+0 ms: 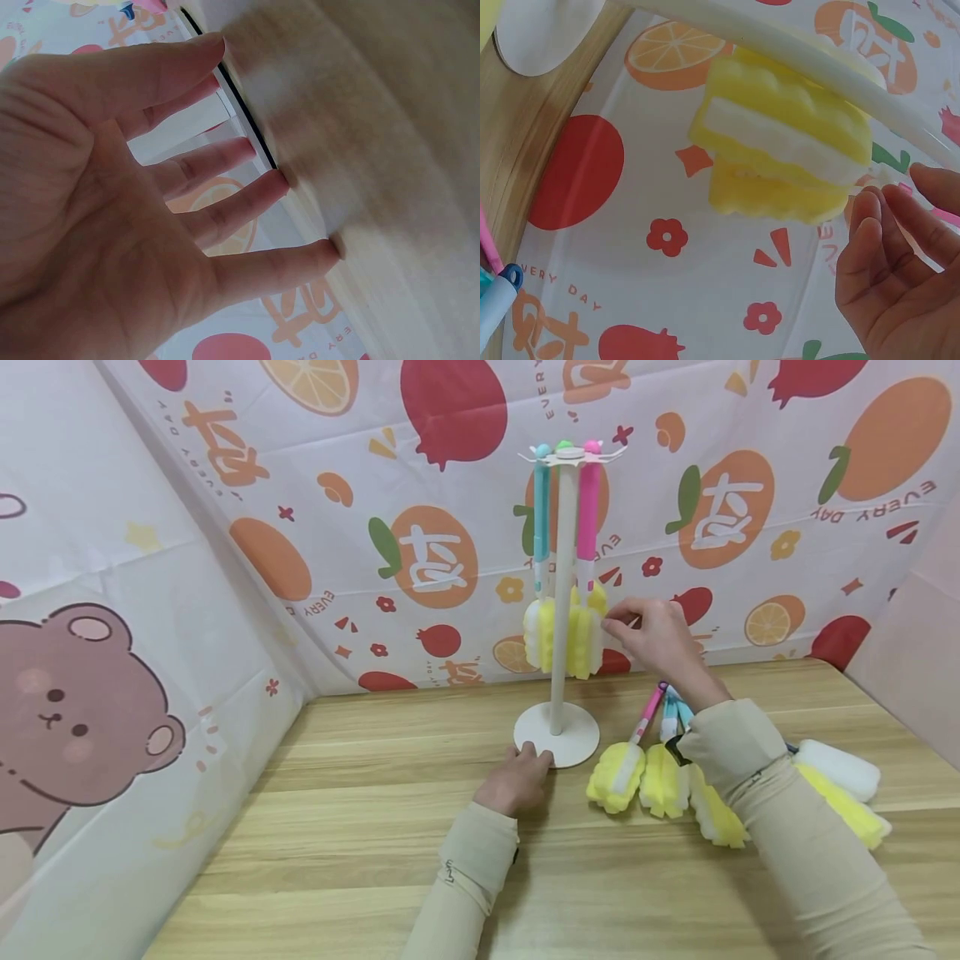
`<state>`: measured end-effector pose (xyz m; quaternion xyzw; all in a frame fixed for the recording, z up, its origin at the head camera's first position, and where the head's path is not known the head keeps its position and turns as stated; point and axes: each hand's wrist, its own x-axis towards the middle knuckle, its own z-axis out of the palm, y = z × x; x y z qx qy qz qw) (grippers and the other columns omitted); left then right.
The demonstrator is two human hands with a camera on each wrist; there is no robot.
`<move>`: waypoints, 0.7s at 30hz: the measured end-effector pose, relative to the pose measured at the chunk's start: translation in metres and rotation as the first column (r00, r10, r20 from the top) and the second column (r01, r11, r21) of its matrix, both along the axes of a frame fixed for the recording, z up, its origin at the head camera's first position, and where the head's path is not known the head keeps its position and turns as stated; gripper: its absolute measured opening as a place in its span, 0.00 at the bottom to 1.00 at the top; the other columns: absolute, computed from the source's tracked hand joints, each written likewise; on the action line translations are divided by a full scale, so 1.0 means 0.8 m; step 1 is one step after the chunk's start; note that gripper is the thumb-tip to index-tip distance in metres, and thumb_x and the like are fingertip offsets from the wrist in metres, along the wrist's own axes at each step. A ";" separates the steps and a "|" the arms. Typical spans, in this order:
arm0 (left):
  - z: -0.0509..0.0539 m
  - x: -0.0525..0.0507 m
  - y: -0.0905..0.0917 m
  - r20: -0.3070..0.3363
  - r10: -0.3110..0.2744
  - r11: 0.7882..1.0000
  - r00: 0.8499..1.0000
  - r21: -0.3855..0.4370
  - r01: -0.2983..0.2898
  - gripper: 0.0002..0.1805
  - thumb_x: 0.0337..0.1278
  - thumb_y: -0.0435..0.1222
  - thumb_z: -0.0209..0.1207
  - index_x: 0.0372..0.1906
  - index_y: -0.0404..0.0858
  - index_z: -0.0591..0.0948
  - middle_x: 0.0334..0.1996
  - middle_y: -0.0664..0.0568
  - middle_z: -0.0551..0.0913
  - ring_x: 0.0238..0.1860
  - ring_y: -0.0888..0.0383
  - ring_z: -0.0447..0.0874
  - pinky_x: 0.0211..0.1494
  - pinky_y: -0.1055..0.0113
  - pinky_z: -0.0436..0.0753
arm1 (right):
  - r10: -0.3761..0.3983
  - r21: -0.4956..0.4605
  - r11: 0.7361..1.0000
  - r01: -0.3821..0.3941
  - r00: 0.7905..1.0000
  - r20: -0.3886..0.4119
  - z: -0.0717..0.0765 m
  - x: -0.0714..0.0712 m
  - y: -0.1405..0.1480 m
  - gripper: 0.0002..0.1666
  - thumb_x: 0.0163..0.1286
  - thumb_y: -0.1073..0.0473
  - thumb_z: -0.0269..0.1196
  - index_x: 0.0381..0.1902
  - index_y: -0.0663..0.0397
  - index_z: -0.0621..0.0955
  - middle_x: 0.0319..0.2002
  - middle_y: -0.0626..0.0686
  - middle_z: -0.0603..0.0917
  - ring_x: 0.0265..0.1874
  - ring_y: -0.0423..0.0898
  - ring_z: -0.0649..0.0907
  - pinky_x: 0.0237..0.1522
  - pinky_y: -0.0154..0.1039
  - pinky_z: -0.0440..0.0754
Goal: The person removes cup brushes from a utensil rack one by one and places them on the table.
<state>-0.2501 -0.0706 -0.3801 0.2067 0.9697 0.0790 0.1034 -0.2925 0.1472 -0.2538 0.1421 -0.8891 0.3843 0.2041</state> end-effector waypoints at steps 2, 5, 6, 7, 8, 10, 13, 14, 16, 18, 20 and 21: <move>0.000 0.000 0.000 0.002 -0.001 1.000 1.000 0.000 0.001 0.12 0.67 0.28 0.58 0.53 0.40 0.78 0.46 0.45 0.72 0.46 0.48 0.69 0.41 0.56 0.79 | -0.004 -0.001 1.000 0.004 1.000 -0.004 0.000 0.000 -0.001 0.13 0.74 0.62 0.63 0.48 0.67 0.85 0.42 0.64 0.86 0.37 0.56 0.80 0.33 0.39 0.78; 0.000 0.000 0.000 0.008 0.001 1.000 1.000 0.002 -0.001 0.12 0.68 0.28 0.58 0.53 0.40 0.78 0.46 0.45 0.72 0.46 0.47 0.68 0.41 0.56 0.79 | -0.003 -0.007 1.000 0.003 1.000 -0.015 0.000 -0.001 -0.001 0.13 0.74 0.62 0.63 0.48 0.68 0.85 0.42 0.64 0.86 0.38 0.56 0.80 0.35 0.40 0.78; 0.000 0.000 0.000 0.009 0.001 1.000 1.000 0.002 -0.001 0.12 0.68 0.28 0.58 0.53 0.40 0.78 0.46 0.45 0.72 0.47 0.47 0.68 0.41 0.56 0.79 | -0.005 -0.009 1.000 0.005 1.000 -0.020 -0.001 -0.002 -0.002 0.13 0.74 0.62 0.63 0.48 0.68 0.85 0.42 0.64 0.86 0.38 0.56 0.80 0.35 0.40 0.78; 0.000 -0.001 0.000 0.008 0.001 1.000 1.000 0.001 -0.001 0.12 0.68 0.28 0.58 0.53 0.40 0.78 0.46 0.45 0.72 0.47 0.47 0.69 0.42 0.55 0.79 | -0.006 -0.012 1.000 0.005 1.000 -0.026 -0.001 -0.003 -0.002 0.13 0.74 0.62 0.63 0.47 0.68 0.85 0.42 0.64 0.86 0.38 0.56 0.80 0.35 0.40 0.78; 0.000 -0.001 0.000 0.008 0.000 1.000 1.000 0.001 -0.001 0.13 0.67 0.28 0.58 0.53 0.40 0.78 0.46 0.45 0.73 0.47 0.47 0.69 0.42 0.55 0.79 | -0.008 -0.018 1.000 0.007 0.999 -0.032 -0.001 -0.003 -0.002 0.13 0.74 0.62 0.63 0.47 0.68 0.85 0.42 0.64 0.86 0.38 0.56 0.80 0.35 0.40 0.77; 0.000 -0.001 0.000 0.008 0.000 1.000 1.000 0.002 0.000 0.13 0.67 0.28 0.59 0.54 0.40 0.78 0.46 0.45 0.73 0.47 0.47 0.69 0.42 0.55 0.80 | -0.013 -0.025 1.000 0.012 0.999 -0.045 -0.002 -0.006 -0.003 0.12 0.74 0.63 0.62 0.47 0.68 0.86 0.42 0.64 0.86 0.38 0.56 0.80 0.35 0.40 0.77; -0.001 -0.001 0.000 0.006 -0.001 1.000 1.000 0.003 0.001 0.13 0.67 0.28 0.59 0.54 0.40 0.78 0.46 0.45 0.73 0.48 0.47 0.69 0.42 0.55 0.80 | -0.017 -0.044 0.999 0.015 0.998 -0.060 -0.002 -0.009 -0.003 0.12 0.74 0.63 0.62 0.47 0.68 0.86 0.41 0.64 0.86 0.37 0.56 0.80 0.32 0.36 0.76; -0.001 -0.001 0.000 0.005 -0.002 1.000 1.000 0.003 0.002 0.13 0.67 0.28 0.59 0.54 0.40 0.78 0.46 0.45 0.73 0.48 0.47 0.69 0.42 0.55 0.80 | -0.020 -0.054 0.998 0.017 0.998 -0.059 -0.002 -0.011 -0.003 0.12 0.73 0.63 0.62 0.47 0.68 0.86 0.41 0.64 0.86 0.36 0.56 0.81 0.32 0.34 0.76; -0.001 -0.001 0.000 0.003 -0.003 1.000 1.000 0.003 0.003 0.13 0.67 0.28 0.59 0.53 0.40 0.78 0.46 0.45 0.73 0.47 0.47 0.69 0.42 0.55 0.80 | -0.020 -0.073 0.997 0.016 0.998 -0.056 -0.001 -0.013 -0.004 0.12 0.73 0.64 0.62 0.47 0.68 0.86 0.40 0.64 0.86 0.34 0.57 0.82 0.30 0.31 0.75; -0.001 -0.001 0.000 0.001 -0.003 1.000 1.000 0.003 0.003 0.13 0.67 0.28 0.59 0.53 0.40 0.78 0.46 0.45 0.73 0.47 0.47 0.69 0.43 0.55 0.80 | -0.023 -0.093 0.996 0.019 0.999 -0.045 0.000 -0.015 -0.005 0.12 0.74 0.64 0.62 0.47 0.68 0.85 0.40 0.64 0.86 0.33 0.57 0.83 0.29 0.28 0.75; -0.001 -0.001 0.000 0.001 -0.002 1.000 1.000 0.003 0.002 0.12 0.67 0.28 0.58 0.53 0.40 0.78 0.46 0.45 0.73 0.47 0.47 0.69 0.43 0.55 0.79 | -0.022 -0.112 0.994 0.018 0.999 -0.031 0.001 -0.016 -0.005 0.12 0.74 0.63 0.62 0.48 0.68 0.85 0.40 0.64 0.86 0.33 0.58 0.83 0.29 0.26 0.75; -0.001 -0.001 0.000 0.001 -0.001 1.000 1.000 0.004 0.001 0.12 0.68 0.29 0.58 0.53 0.40 0.78 0.46 0.45 0.73 0.47 0.47 0.69 0.43 0.55 0.79 | -0.024 -0.119 0.993 0.021 0.999 -0.025 0.002 -0.016 -0.006 0.13 0.74 0.63 0.62 0.48 0.68 0.85 0.40 0.64 0.85 0.33 0.58 0.83 0.29 0.26 0.75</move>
